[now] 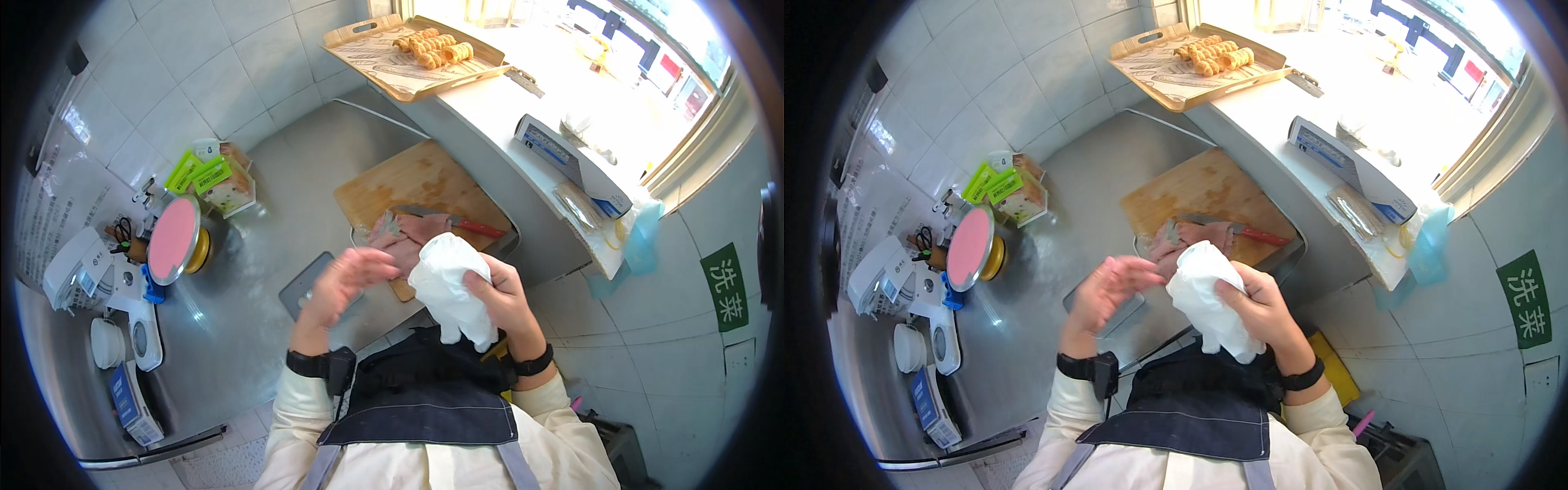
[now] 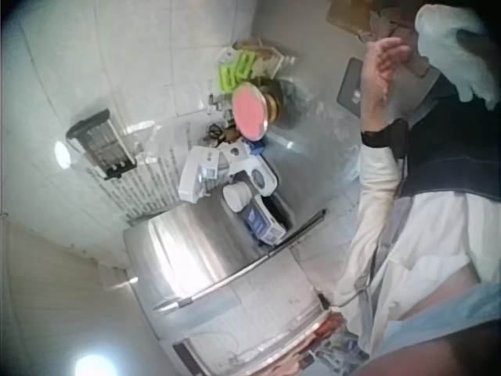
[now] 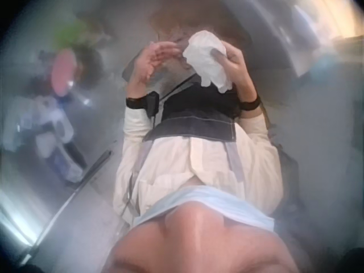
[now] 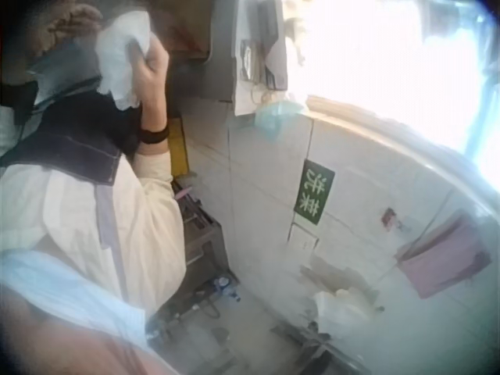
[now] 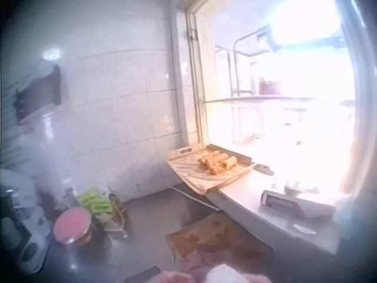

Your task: The person assembles a flat paper box by folding its sides and tucking flaps into slots. They then move to the sink area, retrieve a tissue, and wash their hands with soap and water.

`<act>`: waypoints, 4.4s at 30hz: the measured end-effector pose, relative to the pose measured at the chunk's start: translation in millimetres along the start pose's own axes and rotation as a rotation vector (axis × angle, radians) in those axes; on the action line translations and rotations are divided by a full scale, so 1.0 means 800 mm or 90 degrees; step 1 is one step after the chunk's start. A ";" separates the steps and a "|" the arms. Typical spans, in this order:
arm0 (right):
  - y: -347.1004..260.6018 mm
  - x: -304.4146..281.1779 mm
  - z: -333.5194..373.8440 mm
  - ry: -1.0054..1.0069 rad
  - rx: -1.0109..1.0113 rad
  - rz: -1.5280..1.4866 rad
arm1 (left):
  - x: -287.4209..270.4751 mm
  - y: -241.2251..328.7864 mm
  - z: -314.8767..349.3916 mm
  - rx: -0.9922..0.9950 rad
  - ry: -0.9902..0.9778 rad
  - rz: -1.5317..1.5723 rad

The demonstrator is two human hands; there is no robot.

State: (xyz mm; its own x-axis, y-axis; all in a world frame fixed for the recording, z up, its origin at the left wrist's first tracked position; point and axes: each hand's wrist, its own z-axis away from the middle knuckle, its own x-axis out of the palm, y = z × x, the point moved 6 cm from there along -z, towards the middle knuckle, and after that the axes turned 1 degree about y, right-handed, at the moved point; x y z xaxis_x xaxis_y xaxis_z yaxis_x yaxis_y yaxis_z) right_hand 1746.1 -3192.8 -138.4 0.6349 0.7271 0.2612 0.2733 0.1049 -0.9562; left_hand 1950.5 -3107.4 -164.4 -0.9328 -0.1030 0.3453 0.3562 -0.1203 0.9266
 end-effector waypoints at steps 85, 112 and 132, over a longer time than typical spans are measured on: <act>-0.134 0.094 -0.059 -0.291 -0.227 0.602 | 0.079 0.023 -0.001 0.316 -0.012 -0.181; -0.177 -0.070 -0.073 0.276 -0.204 0.286 | 0.052 -0.013 -0.006 0.143 0.069 0.533; -0.017 0.037 -0.041 0.078 -0.030 0.197 | 0.045 -0.002 -0.008 0.341 0.119 -0.087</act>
State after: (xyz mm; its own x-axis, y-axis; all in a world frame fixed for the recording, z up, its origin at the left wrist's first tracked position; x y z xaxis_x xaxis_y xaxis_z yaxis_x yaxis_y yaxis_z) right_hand 1784.9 -3195.4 -113.5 0.7745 0.6321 -0.0240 0.0852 -0.1419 -0.9862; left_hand 1916.9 -3117.6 -154.5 -0.9258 -0.2997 0.2303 0.1113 0.3660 0.9239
